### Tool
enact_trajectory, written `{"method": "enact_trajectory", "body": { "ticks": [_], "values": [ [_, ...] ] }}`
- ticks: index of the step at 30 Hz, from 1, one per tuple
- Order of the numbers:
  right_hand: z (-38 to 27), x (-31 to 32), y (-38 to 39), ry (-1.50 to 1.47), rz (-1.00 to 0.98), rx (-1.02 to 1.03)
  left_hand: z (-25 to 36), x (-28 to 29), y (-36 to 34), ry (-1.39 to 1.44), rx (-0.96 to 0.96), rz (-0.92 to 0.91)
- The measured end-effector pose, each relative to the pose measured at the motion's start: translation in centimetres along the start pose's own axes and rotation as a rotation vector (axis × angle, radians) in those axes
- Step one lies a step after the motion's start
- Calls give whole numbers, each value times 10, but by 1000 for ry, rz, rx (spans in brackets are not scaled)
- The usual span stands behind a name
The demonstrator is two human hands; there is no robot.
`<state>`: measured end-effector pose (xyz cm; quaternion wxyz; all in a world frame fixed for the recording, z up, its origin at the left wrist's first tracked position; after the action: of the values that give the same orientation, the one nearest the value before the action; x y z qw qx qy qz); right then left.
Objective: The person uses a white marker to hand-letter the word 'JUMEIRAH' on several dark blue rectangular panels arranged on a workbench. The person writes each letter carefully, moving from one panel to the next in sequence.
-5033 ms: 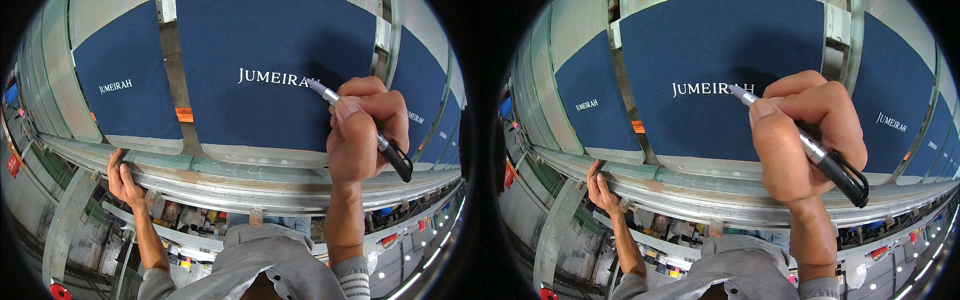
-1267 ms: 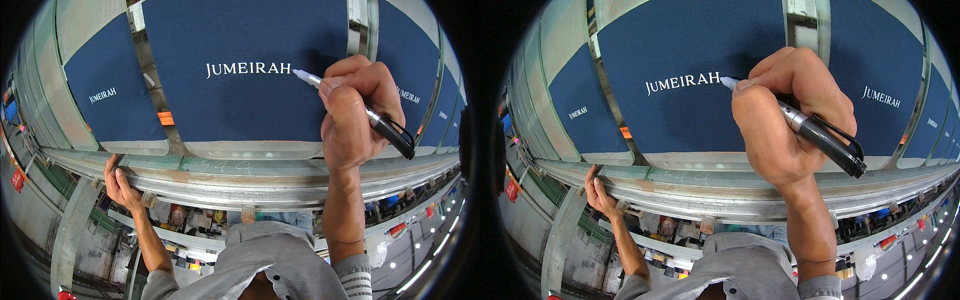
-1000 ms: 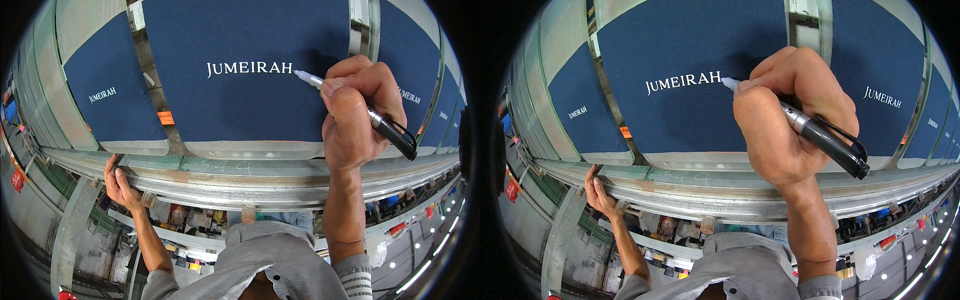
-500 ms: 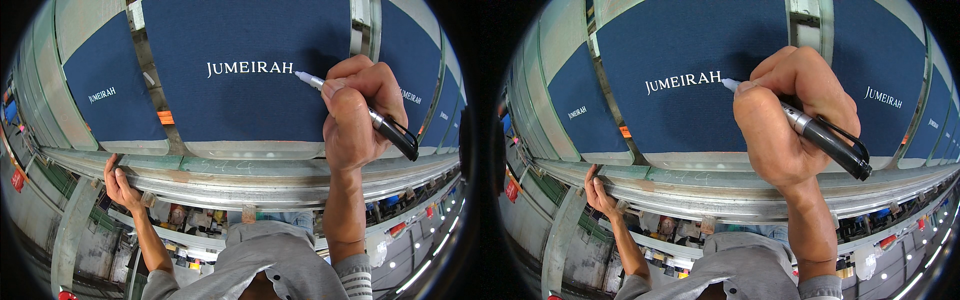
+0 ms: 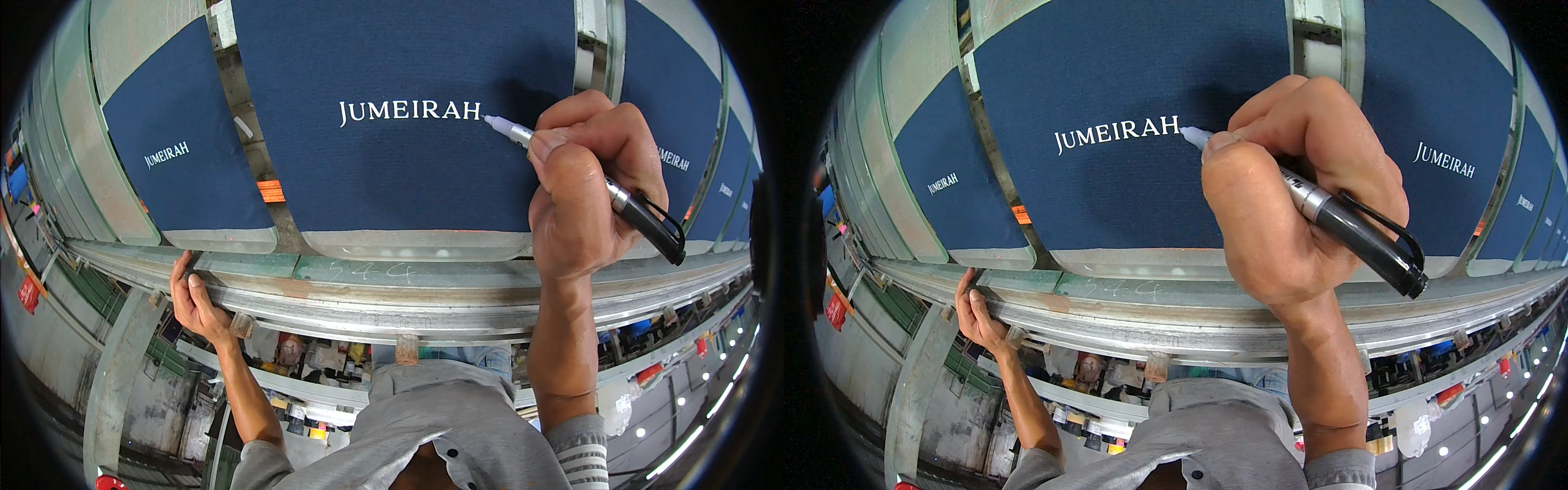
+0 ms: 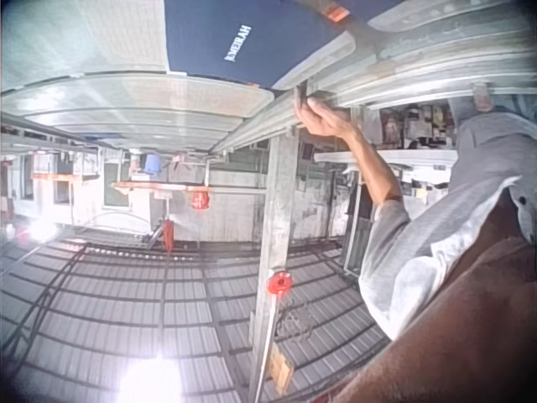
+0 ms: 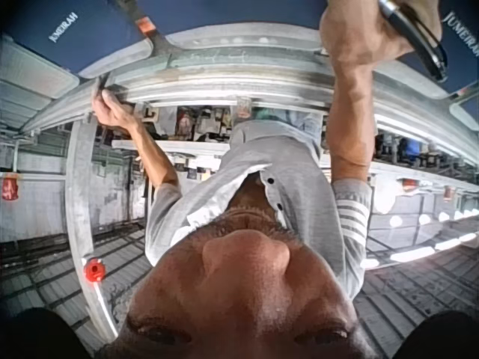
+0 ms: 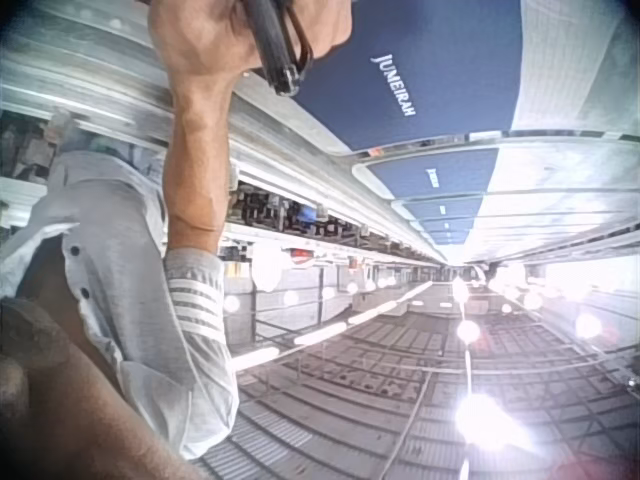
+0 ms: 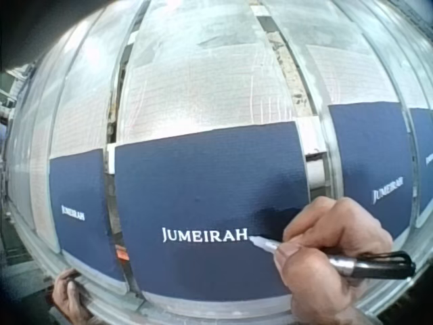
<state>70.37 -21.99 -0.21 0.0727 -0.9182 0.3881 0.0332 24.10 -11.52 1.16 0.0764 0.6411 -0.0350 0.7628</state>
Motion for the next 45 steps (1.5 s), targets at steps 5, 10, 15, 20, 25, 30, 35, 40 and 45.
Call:
{"method": "enact_trajectory", "body": {
  "ticks": [5, 10, 15, 20, 25, 30, 35, 40, 45],
  "values": [
    [0, 0, 0, -9, -15, 26, -1, 0, 0, -1, -4, 5],
    [-1, -1, -1, -8, -3, 42, 2, 1, 0, -5, -12, 11],
    [-1, -1, -1, 1, -15, 39, 1, 1, 0, -7, -12, 8],
    [-1, -2, -2, -7, -25, 34, 1, 0, 0, -2, -13, 9],
    [-1, -2, -1, -15, -19, 27, 2, 0, 0, -5, -16, 8],
    [-1, -1, -1, -3, -15, 17, 1, 1, 0, -9, -24, 10],
    [0, 0, -1, 2, -16, 15, 1, 1, 0, -14, -22, 7],
    [-2, -1, -1, 1, -39, 44, 1, 0, 0, -13, -15, 6],
    [1, 1, -1, -105, 15, -42, 1, 0, 0, -5, -11, 5]
  ]
}}
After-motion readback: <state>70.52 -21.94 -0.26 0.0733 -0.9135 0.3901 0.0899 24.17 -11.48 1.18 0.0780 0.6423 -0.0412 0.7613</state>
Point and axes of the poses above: each hand's wrist, its own y-axis away from the middle knuckle, its own x-axis out of the back of the hand, z = x × y, the point moved 8 cm from there along -y, towards the middle knuckle, and after that the axes turned 15 degrees about -y, right-handed, at the moved point
